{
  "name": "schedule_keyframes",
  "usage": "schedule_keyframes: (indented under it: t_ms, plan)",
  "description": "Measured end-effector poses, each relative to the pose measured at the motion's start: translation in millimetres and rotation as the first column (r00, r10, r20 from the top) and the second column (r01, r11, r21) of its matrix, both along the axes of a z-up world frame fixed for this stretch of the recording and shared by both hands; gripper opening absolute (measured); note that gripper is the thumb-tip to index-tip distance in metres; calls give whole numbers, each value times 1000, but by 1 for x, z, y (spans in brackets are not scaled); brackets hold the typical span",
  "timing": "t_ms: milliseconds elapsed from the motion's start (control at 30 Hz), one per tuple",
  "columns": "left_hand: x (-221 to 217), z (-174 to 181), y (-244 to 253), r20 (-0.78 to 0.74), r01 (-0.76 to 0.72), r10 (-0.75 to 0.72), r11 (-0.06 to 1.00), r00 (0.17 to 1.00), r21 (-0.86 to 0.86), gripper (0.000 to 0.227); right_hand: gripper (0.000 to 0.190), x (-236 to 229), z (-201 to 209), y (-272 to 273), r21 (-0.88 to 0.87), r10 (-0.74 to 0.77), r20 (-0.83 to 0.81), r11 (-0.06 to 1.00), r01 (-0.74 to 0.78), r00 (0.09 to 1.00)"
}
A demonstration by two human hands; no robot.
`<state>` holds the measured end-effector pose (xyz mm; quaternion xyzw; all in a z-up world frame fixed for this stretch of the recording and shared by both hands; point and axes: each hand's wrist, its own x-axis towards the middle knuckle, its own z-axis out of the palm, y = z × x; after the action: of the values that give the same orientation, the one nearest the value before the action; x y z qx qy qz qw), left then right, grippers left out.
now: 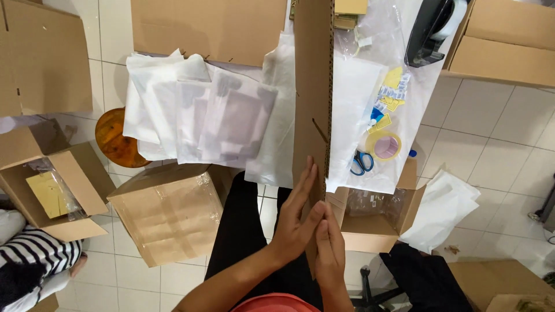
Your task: Wrapping individual items in protective paper and packing them into a cardboard box before sealing it with tape.
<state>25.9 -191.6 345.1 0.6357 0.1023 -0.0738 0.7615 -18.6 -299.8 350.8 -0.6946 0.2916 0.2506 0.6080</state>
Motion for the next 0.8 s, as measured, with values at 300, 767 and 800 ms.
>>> schedule_keyframes:
  t_ms: [300, 767, 800]
  plan:
    - [-30, -5, -6, -116, 4, -4, 1000, 993, 1, 55, 63, -24, 0, 16, 40, -85, -81, 995, 88, 993]
    - [-21, -7, 3, -24, 41, -39, 994, 999, 101, 52, 61, -14, -3, 20, -31, 58, 100, 998, -55, 993]
    - [-19, -11, 3, 1, 41, -42, 991, 999, 129, 51, 61, -14, -9, 20, -36, 30, 98, 999, -27, 995]
